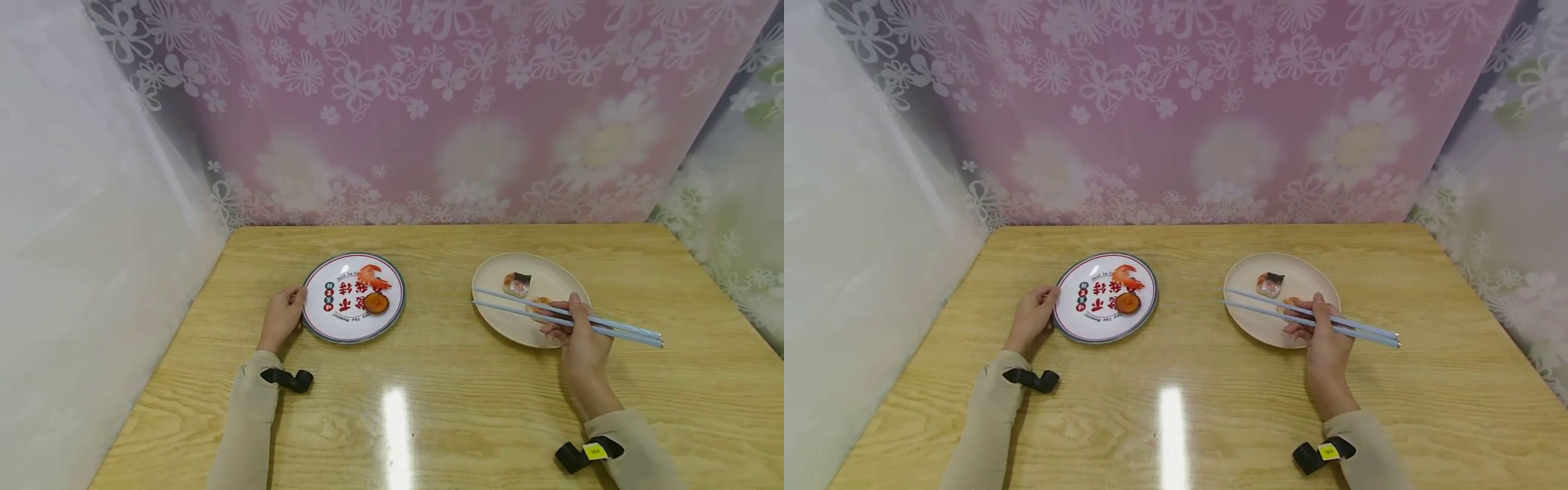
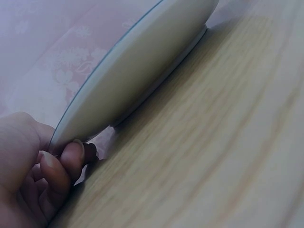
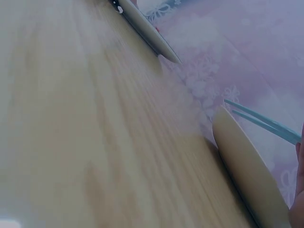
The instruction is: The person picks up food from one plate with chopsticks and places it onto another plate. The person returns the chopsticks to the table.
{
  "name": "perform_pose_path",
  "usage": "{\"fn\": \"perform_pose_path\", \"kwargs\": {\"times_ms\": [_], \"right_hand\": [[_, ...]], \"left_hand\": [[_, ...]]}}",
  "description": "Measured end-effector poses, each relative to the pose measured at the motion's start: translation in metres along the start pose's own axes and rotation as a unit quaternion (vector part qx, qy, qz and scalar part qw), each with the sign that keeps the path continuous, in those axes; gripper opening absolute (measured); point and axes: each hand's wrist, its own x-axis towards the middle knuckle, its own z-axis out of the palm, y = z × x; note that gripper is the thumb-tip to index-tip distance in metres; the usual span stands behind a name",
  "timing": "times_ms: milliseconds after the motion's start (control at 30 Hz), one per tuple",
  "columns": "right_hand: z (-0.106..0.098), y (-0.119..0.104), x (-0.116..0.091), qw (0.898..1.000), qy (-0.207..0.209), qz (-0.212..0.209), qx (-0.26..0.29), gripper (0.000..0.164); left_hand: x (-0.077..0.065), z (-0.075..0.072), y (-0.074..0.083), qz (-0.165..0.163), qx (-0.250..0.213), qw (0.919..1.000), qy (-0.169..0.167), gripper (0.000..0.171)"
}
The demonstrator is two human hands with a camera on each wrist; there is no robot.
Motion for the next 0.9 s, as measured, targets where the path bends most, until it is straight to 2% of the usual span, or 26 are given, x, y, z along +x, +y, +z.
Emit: {"fn": "perform_pose_path", "kwargs": {"times_ms": [133, 400, 533, 767, 900], "right_hand": [[-0.013, -0.004, 0.0, 1.0, 0.017, 0.004, 0.017, 0.034], [-0.035, -0.011, 0.001, 0.998, -0.004, 0.0, 0.065, 0.034], [-0.043, -0.016, 0.002, 0.996, -0.001, 0.0, 0.094, 0.033], [-0.055, -0.028, 0.005, 0.992, 0.051, -0.005, 0.115, 0.032], [-0.061, -0.031, 0.005, 0.992, 0.06, -0.001, 0.114, 0.032]], "left_hand": [[-0.001, 0.0, -0.001, -0.002, 0.002, 1.0, 0.003, 0.035], [-0.002, -0.001, 0.0, 0.004, 0.004, 1.0, 0.006, 0.036], [-0.003, 0.0, 0.001, 0.004, 0.002, 1.0, 0.004, 0.036], [-0.003, 0.002, 0.001, 0.009, 0.008, 0.9999, 0.005, 0.035], [-0.002, 0.002, 0.0, 0.004, 0.01, 0.9999, 0.005, 0.036]]}}
